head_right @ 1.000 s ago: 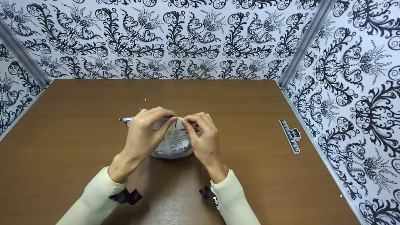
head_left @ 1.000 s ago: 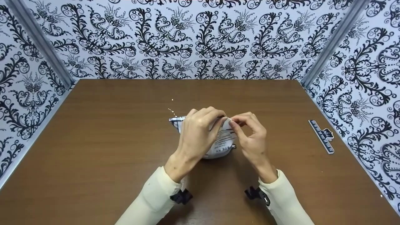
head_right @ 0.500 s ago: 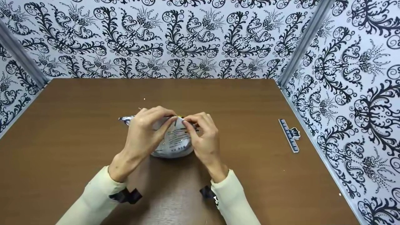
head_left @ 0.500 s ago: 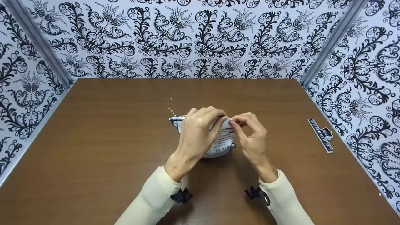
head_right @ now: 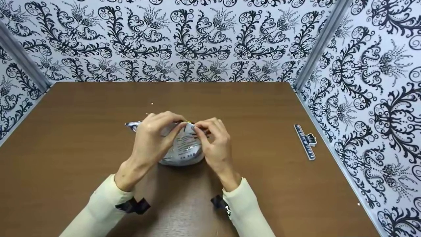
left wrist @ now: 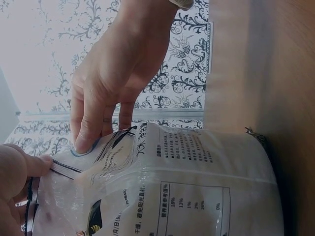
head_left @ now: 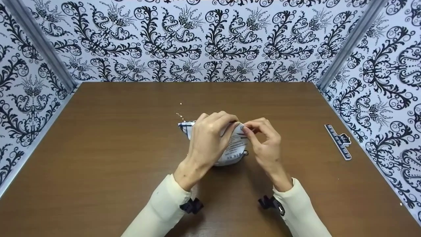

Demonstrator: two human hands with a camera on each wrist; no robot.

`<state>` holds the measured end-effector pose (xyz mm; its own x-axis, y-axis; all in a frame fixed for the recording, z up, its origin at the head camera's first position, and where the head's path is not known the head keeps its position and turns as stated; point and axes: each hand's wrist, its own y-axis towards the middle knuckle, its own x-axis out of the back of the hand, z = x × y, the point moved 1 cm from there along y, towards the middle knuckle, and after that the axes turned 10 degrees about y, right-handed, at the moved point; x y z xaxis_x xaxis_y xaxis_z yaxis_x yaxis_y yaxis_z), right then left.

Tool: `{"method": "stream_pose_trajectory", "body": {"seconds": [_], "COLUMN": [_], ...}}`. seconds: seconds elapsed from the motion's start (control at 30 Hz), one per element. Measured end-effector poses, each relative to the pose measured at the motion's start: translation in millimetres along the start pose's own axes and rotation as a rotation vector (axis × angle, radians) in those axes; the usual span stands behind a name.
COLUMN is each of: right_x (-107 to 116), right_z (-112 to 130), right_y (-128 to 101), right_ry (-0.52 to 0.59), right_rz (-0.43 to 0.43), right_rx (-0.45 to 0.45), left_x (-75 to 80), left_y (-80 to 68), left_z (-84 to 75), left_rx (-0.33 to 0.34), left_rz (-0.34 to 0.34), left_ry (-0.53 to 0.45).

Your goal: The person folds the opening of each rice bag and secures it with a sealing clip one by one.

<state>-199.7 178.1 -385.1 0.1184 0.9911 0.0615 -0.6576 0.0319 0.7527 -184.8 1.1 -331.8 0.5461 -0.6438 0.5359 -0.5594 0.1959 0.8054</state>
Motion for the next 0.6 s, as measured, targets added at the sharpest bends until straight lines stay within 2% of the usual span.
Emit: {"method": "stream_pose_trajectory", "body": {"seconds": [0.6], "right_x": [1.4], "right_z": [0.8], "right_y": [-0.1], "right_ry": [-0.019], "right_rz": [-0.003], "right_rx": [0.005], "left_x": [0.0], "left_y": [-1.1], "left_z": [0.6], "left_rx": [0.015], "left_rz": [-0.004], "left_ry": [0.001]}}
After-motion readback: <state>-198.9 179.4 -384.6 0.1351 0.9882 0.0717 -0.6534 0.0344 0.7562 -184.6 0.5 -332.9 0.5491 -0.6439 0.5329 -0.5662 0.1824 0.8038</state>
